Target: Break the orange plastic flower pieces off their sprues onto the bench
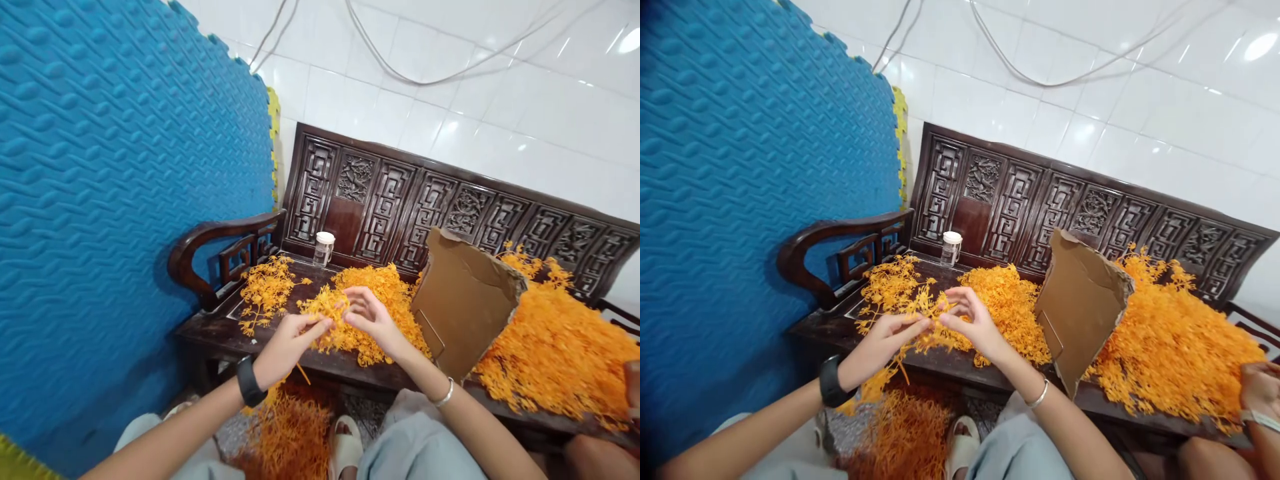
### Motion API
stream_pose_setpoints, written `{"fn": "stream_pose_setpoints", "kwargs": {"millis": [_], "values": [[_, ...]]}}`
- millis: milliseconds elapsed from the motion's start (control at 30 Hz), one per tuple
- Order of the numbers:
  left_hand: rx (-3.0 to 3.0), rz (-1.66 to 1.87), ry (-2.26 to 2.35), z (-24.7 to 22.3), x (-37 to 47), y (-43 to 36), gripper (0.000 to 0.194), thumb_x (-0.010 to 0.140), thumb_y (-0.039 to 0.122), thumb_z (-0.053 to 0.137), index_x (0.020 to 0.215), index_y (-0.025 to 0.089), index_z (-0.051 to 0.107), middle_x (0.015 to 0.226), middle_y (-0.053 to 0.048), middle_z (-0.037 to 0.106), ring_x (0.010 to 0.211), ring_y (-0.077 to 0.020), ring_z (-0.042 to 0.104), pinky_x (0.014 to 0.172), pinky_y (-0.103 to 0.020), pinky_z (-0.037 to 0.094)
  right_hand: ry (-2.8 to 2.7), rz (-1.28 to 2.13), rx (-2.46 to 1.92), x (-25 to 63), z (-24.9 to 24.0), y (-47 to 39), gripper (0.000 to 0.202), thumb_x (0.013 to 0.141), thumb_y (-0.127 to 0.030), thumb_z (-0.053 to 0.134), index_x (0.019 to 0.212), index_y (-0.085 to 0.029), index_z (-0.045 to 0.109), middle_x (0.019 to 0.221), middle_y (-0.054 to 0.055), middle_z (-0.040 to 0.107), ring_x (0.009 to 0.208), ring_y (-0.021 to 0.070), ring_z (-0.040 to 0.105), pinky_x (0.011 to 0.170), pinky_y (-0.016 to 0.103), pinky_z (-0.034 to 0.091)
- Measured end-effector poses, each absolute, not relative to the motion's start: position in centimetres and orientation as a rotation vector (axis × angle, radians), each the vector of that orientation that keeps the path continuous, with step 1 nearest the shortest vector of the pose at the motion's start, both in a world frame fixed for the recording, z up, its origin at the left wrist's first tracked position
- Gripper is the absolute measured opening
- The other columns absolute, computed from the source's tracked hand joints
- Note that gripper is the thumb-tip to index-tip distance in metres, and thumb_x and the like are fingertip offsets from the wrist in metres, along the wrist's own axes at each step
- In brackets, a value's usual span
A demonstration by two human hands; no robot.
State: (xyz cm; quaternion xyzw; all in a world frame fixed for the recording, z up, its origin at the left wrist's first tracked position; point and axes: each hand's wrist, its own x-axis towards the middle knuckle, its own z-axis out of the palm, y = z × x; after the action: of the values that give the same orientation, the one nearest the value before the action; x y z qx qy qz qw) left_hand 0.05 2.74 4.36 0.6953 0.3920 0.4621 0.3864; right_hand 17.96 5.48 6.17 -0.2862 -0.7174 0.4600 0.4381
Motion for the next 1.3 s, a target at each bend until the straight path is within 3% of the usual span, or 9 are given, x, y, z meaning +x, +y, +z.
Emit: {"fn": "stream_pose_setpoints", "kwargs": {"millis": [133,300,500,767,933,1100,1300], "values": [[1.891,0.952,1.019,3.7,0.2,1.7,0.035,0.082,0.04,0.045,0.066,0.014,0.063,0.053,0.004,0.051,0.053,-0.0112,0.045,0.053,-0.022,0.034,-2.054,0.99,-0.754,19.2,6.8,4.6,0.017,0.078,-0.033,0.06,0.088,-0.02,0.06,0.08,0.002,0.06,0.073,0.0139,0.057,0.071,0.027,0.044],[1.94,0.733,1.043,2.7,0.3,0.7,0.04,0.085,0.043,0.035,0.076,0.016,0.063,0.056,0.003,0.056,0.055,-0.013,0.05,0.055,-0.022,0.037,-2.351,1.158,-0.758,21.8,6.6,5.0,0.028,0.087,-0.038,0.045,0.083,-0.016,0.063,0.077,0.003,0.062,0.068,0.0129,0.057,0.068,0.026,0.045],[2.115,0.532,1.169,1.7,0.9,-1.2,0.039,0.085,0.039,0.029,0.071,0.02,0.06,0.071,-0.001,0.064,0.072,-0.0177,0.057,0.068,-0.024,0.038,-2.474,1.379,-0.834,23.7,4.1,4.6,0.033,0.086,-0.039,0.045,0.073,-0.013,0.061,0.063,0.002,0.058,0.058,0.0104,0.055,0.06,0.022,0.044],[2.097,0.35,1.183,0.7,1.3,-2.6,0.047,0.084,0.043,0.02,0.077,0.02,0.06,0.077,-0.005,0.065,0.079,-0.0222,0.059,0.072,-0.029,0.037,-2.401,1.462,-0.924,25.0,2.3,3.2,0.025,0.085,-0.028,0.045,0.073,-0.012,0.059,0.053,-0.001,0.053,0.044,0.0066,0.048,0.047,0.017,0.039],[2.089,0.34,1.214,0.9,0.9,-2.6,0.047,0.084,0.043,0.02,0.077,0.02,0.059,0.079,-0.005,0.065,0.08,-0.0225,0.058,0.074,-0.029,0.036,-2.575,1.03,-0.952,24.3,2.6,2.9,0.02,0.083,-0.017,0.044,0.07,-0.013,0.057,0.05,-0.003,0.05,0.045,0.0058,0.045,0.049,0.015,0.035],[2.102,0.365,1.215,1.4,0.4,-2.1,0.044,0.086,0.041,0.021,0.078,0.021,0.059,0.077,-0.003,0.063,0.079,-0.0212,0.057,0.072,-0.028,0.035,-2.606,0.658,-0.969,23.1,2.4,3.3,0.02,0.075,-0.011,0.047,0.055,-0.015,0.045,0.049,-0.006,0.035,0.046,0.005,0.029,0.046,0.017,0.025],[2.081,0.418,1.221,1.8,-0.7,-2.0,0.041,0.088,0.039,0.022,0.076,0.02,0.056,0.074,-0.001,0.06,0.076,-0.018,0.056,0.07,-0.026,0.035,-2.631,0.366,-0.94,21.2,2.3,3.6,0.02,0.071,-0.008,0.047,0.054,-0.016,0.039,0.051,-0.005,0.037,0.048,0.0059,0.032,0.05,0.018,0.025]]}}
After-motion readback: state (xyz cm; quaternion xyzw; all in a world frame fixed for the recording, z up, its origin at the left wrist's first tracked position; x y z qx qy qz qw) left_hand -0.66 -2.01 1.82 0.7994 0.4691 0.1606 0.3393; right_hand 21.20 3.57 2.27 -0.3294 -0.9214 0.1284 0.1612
